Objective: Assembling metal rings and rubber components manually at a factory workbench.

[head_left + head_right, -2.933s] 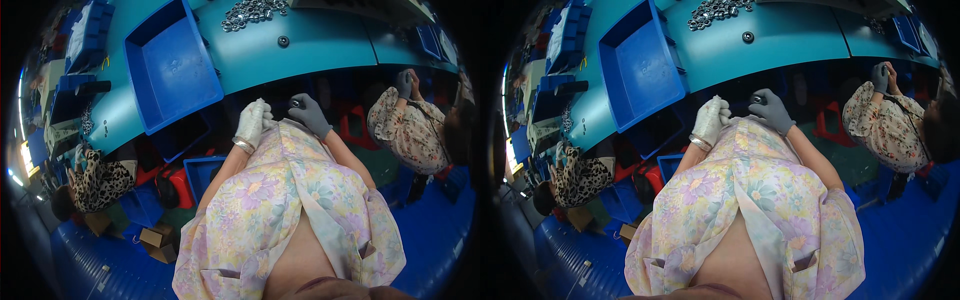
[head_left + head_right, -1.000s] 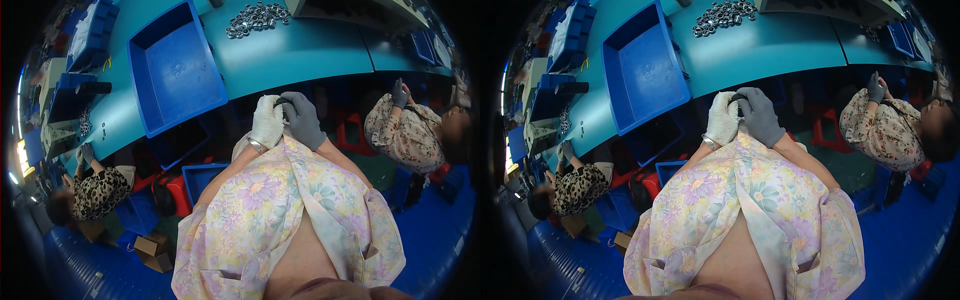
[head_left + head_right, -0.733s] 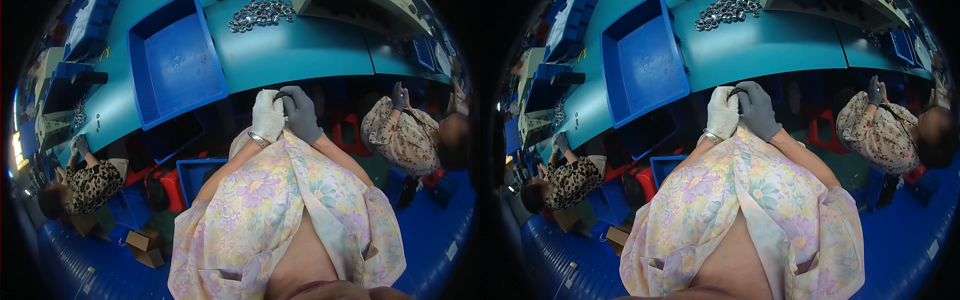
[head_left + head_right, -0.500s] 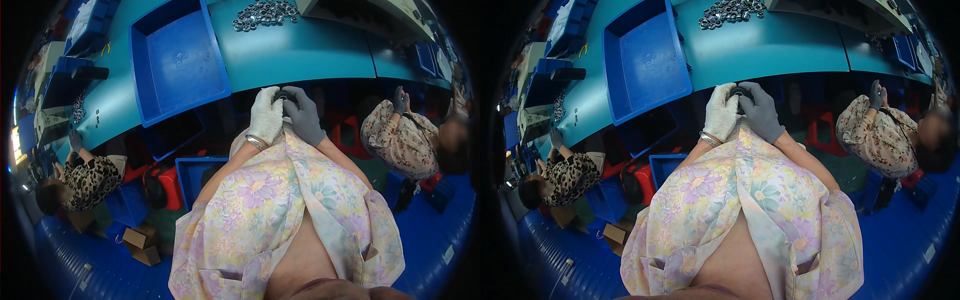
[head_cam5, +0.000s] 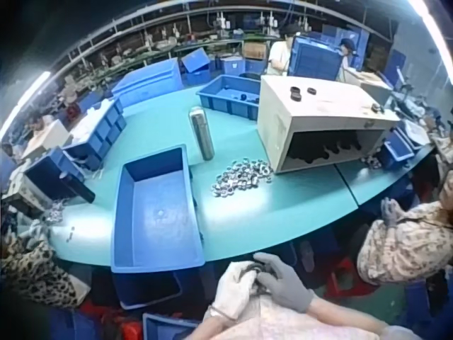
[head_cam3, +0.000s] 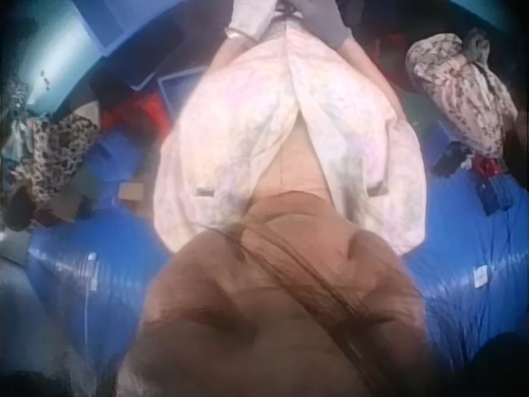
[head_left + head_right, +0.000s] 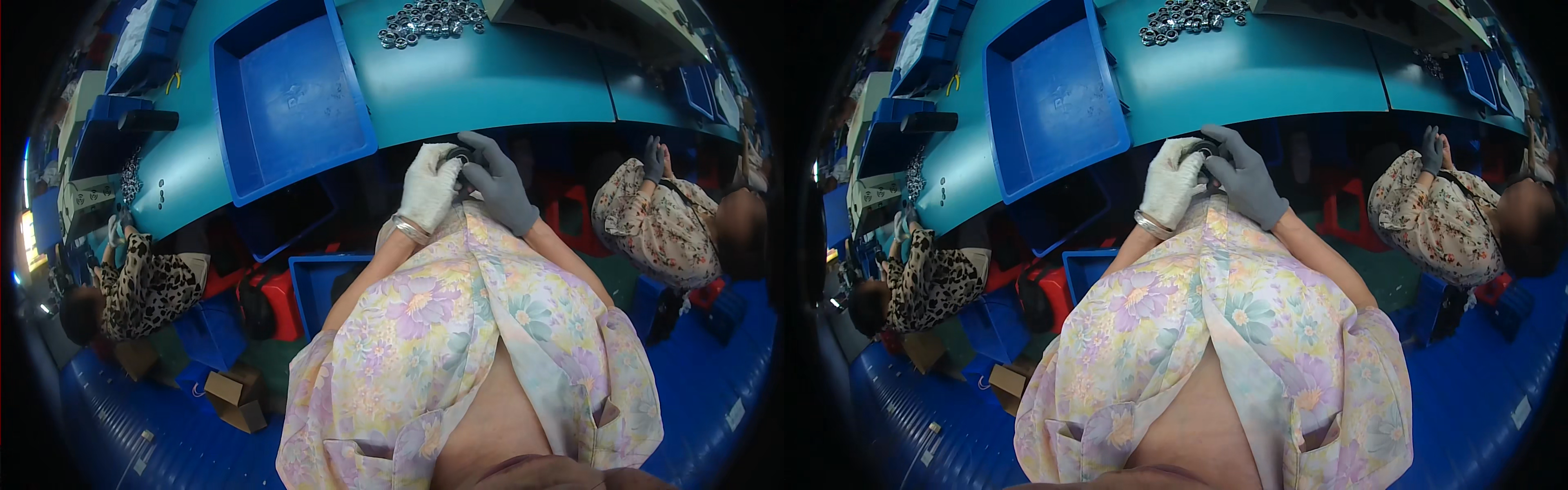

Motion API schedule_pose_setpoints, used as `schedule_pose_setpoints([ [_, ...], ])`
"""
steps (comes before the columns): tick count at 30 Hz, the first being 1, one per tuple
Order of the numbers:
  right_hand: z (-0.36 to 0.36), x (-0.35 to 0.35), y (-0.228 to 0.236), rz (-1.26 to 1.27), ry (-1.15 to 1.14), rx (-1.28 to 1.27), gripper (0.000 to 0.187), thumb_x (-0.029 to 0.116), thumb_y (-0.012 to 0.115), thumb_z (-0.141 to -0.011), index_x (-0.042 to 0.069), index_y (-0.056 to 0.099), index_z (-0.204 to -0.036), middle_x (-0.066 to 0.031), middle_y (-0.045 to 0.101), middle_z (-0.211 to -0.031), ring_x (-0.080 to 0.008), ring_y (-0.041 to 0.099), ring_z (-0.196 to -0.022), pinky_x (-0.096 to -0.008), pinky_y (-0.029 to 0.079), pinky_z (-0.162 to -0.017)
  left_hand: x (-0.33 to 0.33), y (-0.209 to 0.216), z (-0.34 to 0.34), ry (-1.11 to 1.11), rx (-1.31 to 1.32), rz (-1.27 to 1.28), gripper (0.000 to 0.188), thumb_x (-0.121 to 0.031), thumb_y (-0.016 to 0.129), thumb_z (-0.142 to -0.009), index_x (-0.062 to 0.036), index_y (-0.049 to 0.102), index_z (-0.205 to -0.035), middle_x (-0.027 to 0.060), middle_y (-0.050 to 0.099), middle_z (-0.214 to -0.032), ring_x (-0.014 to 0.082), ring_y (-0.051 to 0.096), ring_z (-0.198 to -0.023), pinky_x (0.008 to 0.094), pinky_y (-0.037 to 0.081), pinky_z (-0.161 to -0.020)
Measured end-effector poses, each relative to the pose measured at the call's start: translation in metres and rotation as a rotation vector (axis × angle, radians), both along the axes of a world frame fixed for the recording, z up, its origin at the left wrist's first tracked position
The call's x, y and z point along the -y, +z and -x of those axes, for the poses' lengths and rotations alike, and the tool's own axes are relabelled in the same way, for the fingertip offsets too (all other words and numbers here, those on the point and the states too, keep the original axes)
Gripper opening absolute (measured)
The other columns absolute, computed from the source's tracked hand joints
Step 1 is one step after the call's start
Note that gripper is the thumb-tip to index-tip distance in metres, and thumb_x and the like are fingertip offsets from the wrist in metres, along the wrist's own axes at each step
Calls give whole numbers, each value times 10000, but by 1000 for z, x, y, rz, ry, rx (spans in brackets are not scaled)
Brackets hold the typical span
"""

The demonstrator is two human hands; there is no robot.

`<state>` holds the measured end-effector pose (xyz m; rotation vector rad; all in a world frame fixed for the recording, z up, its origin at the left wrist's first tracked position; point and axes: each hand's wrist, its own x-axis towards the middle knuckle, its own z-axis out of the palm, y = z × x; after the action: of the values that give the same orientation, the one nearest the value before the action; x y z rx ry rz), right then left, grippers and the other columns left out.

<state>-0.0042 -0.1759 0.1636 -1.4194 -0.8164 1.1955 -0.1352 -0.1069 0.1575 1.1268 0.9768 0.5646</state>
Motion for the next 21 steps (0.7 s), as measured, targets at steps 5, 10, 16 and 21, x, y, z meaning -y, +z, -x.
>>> schedule_pose_setpoints([
  [5,-5,12,-7,-49,103,79,394,59,676,-856,33,521,-1217,-63,631,-1002,-102,596,-832,-260,504,-736,-7,0,17,-52,279,492,176,-161,572,-984,-6,614,-1056,52,644,-880,84,584,-668,223,495,-576],
  [10,-2,14,4,-144,165,342,502,120,769,-775,53,513,-1201,-106,629,-984,-178,622,-861,-308,508,-776,3,-20,20,-74,263,460,193,-246,585,-986,-65,625,-1042,3,604,-799,64,501,-578,212,439,-517],
  [16,-4,19,4,-66,158,459,564,213,830,-703,46,510,-1137,-136,615,-987,-253,632,-871,-343,507,-787,12,-14,11,-122,187,243,296,-372,556,-991,-82,607,-960,-48,545,-838,48,474,-732,229,426,-635],
  [21,-6,22,4,-41,161,464,568,219,831,-693,45,510,-1128,-136,604,-992,-270,625,-886,-354,504,-792,11,-17,14,-218,222,258,311,-387,557,-987,-84,587,-919,-54,526,-843,48,451,-775,237,413,-695],
])
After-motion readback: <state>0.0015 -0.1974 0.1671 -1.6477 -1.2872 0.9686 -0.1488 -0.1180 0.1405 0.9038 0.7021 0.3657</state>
